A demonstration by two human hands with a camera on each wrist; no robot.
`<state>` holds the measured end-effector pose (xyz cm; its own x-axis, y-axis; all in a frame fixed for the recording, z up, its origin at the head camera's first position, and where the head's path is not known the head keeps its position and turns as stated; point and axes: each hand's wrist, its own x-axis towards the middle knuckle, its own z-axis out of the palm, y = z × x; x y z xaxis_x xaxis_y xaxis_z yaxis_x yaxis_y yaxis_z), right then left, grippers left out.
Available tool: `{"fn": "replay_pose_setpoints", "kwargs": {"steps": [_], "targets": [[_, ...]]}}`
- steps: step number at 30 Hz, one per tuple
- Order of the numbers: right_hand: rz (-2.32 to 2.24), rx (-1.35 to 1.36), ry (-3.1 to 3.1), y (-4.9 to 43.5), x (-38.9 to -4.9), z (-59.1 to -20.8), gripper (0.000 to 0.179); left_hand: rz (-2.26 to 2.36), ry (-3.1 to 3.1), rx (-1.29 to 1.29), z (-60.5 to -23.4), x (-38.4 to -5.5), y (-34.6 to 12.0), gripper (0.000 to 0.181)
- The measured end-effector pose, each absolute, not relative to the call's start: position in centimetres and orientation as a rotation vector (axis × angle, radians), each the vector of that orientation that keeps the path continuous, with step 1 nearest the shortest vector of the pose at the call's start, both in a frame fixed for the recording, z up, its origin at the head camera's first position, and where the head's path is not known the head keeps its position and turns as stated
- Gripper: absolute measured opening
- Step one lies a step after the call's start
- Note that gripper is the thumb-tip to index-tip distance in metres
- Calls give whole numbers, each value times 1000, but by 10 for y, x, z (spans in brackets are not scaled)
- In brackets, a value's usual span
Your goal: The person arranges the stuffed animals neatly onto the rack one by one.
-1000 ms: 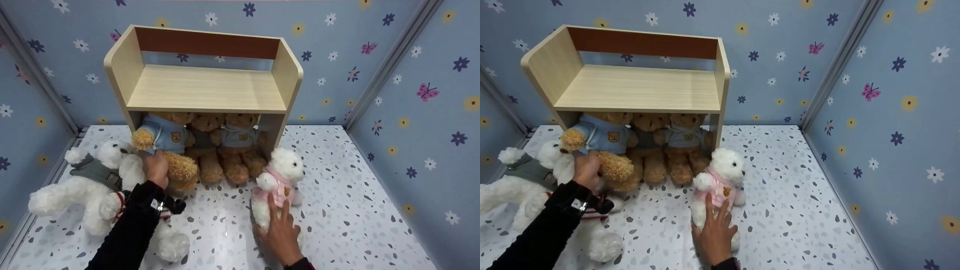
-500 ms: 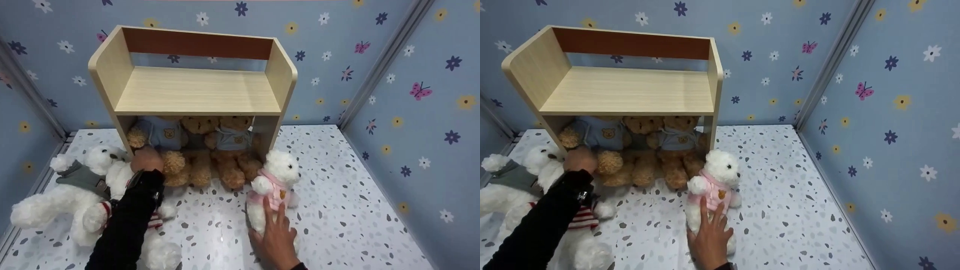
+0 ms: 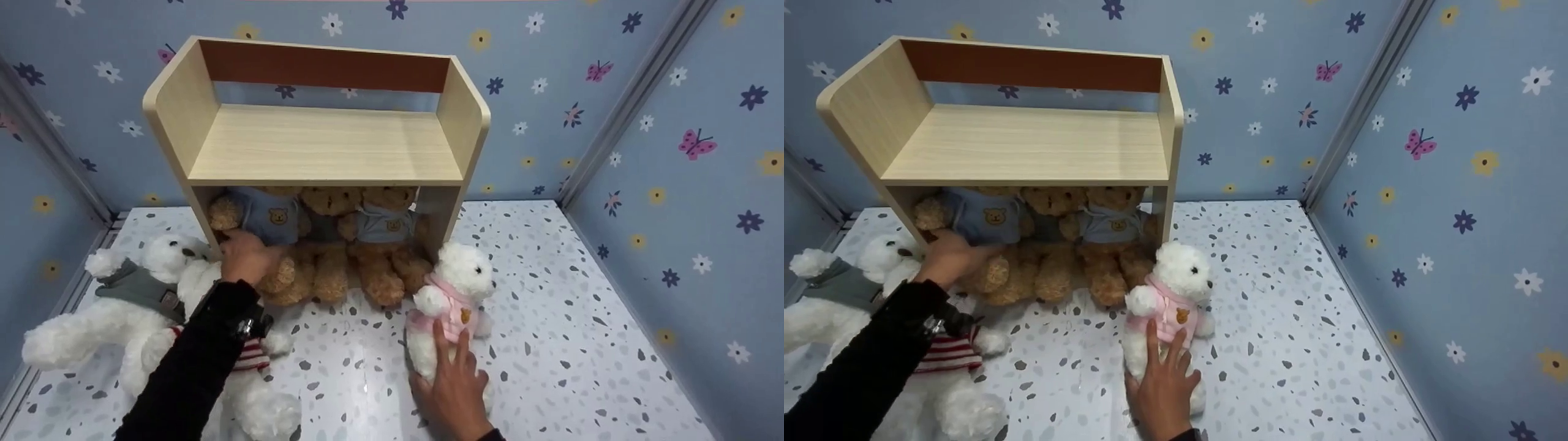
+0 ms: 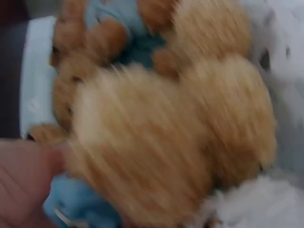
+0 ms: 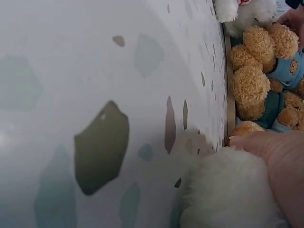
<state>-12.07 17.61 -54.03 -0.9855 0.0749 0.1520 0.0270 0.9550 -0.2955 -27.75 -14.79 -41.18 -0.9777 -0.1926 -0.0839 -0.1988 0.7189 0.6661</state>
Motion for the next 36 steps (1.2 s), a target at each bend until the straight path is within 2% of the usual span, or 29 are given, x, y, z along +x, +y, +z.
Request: {"fn": "replay_pose_setpoints", "kwargs": {"steps": [2,3,6,9,15,19,24,26,29,33,36], "targets": [[437,-90,-2942,178,-120,-540,98,1061,2998,-253,-421,-272,-135,89],[436,-97,-2943,178,-120,-540,98,984,3126,-204,-429,-270,-128,92],[457,-95,-2940,178,-120,-539,99,542,3648,-104,-462,-271,-120,61],[480,-74,-2936,177,-120,-539,100,195,3948,-35,-487,-278,-132,44],[427,-35,-2904,177,-119,-540,100,392,3826,375,-497,-286,-166,34],[395,-26,-2876,179,-120,-540,99,509,3588,364,-502,-294,-173,46],[379,-18,-2873,179,-121,-541,100,370,3827,628,-534,-310,-181,80],[374,-19,-2876,178,-122,-541,100,308,3901,649,-539,-309,-181,86],[361,-21,-2879,179,-123,-541,100,235,3831,563,-530,-298,-175,75],[372,-31,-2885,179,-123,-542,99,140,3663,487,-511,-286,-164,34],[376,-42,-2883,179,-122,-542,99,97,3471,428,-497,-283,-159,23]]}}
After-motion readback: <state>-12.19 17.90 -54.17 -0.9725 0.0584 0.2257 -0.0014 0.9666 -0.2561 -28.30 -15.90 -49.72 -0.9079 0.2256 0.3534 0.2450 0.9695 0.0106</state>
